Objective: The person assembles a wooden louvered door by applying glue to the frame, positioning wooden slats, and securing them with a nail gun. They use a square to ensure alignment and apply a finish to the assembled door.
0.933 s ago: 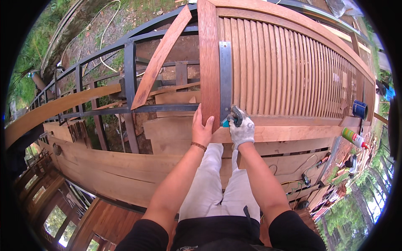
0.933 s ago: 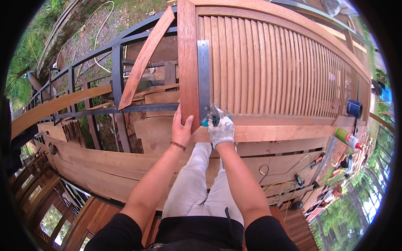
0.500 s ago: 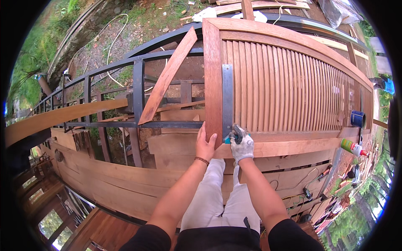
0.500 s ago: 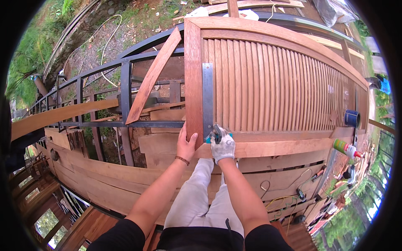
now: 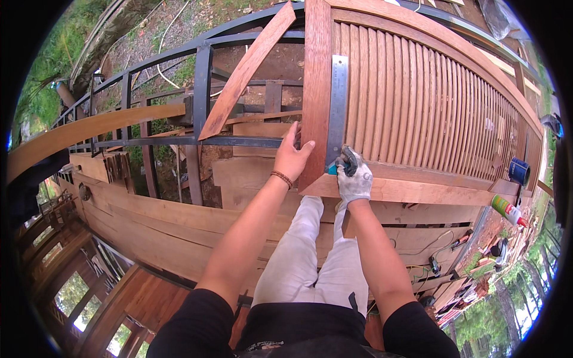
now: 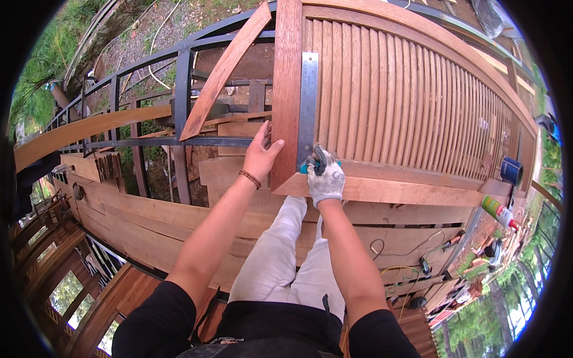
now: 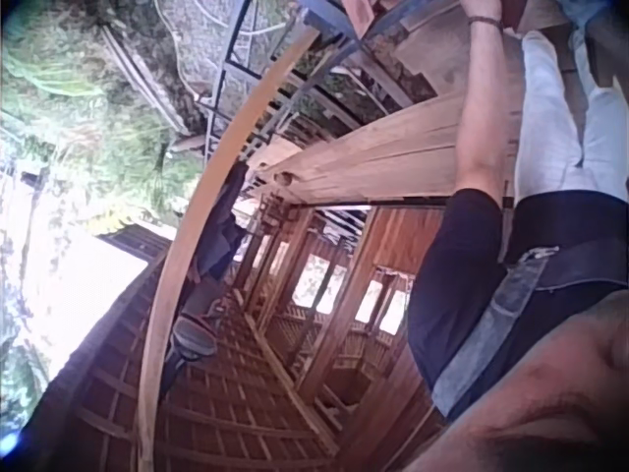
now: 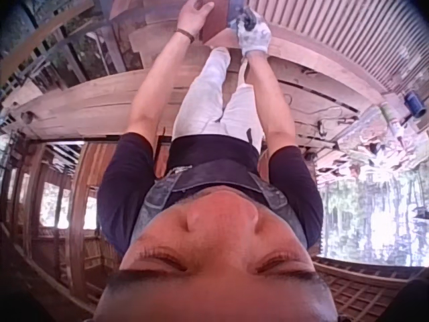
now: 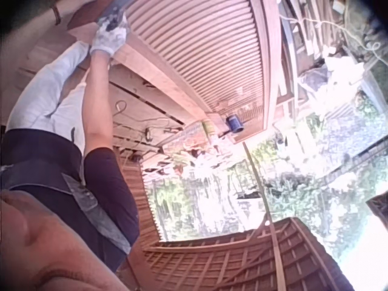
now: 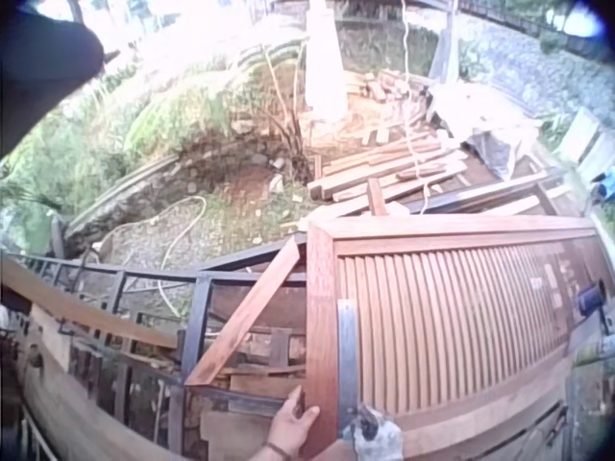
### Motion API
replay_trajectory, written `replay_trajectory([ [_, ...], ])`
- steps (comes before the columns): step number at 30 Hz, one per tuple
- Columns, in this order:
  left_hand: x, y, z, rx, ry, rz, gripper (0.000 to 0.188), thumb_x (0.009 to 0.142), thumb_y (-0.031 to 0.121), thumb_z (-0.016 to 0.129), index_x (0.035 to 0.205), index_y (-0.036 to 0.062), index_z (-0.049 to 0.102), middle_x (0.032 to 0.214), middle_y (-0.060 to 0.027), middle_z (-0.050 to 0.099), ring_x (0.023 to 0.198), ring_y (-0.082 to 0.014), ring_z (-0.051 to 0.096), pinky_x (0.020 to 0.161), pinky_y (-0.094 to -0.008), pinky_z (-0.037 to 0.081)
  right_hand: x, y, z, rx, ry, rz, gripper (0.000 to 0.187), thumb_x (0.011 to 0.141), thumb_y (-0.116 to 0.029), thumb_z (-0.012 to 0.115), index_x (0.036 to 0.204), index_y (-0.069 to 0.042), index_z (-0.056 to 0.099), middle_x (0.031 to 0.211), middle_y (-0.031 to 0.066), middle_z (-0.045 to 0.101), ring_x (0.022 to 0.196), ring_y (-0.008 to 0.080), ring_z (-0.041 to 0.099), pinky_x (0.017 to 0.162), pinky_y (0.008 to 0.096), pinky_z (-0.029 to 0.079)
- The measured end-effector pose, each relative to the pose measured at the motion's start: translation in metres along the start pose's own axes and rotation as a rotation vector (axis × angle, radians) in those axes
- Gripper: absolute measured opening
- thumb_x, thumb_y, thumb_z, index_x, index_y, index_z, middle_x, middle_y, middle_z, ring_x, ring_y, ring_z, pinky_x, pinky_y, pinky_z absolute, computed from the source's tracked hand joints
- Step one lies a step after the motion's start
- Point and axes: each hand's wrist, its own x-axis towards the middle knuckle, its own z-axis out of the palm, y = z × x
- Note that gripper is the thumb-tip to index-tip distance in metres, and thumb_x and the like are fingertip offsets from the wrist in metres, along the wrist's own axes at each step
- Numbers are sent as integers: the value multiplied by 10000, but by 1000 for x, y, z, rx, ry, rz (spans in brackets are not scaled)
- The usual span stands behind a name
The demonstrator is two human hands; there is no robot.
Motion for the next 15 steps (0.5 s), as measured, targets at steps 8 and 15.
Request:
replay_trajectory([
  [8, 14, 35, 37, 484, 161, 63, 1033, 754, 268, 792, 1511, -27, 154, 1479, -278, 354, 1377, -385, 361, 1138, -403, 314, -1, 8, 5, -13, 11, -7, 370, 835, -142, 672, 1200, -121, 619, 1051, 104, 699, 956, 306, 671, 859, 421, 515],
  [15, 12, 35, 42, 503, 211, 87, 998, 760, 241, 791, 1503, -28, 182, 1469, -270, 386, 1346, -376, 419, 1114, -387, 352, 0, 4, 3, -48, 14, 5, 350, 832, -158, 680, 1178, -125, 635, 1040, 102, 697, 947, 301, 673, 845, 419, 522],
])
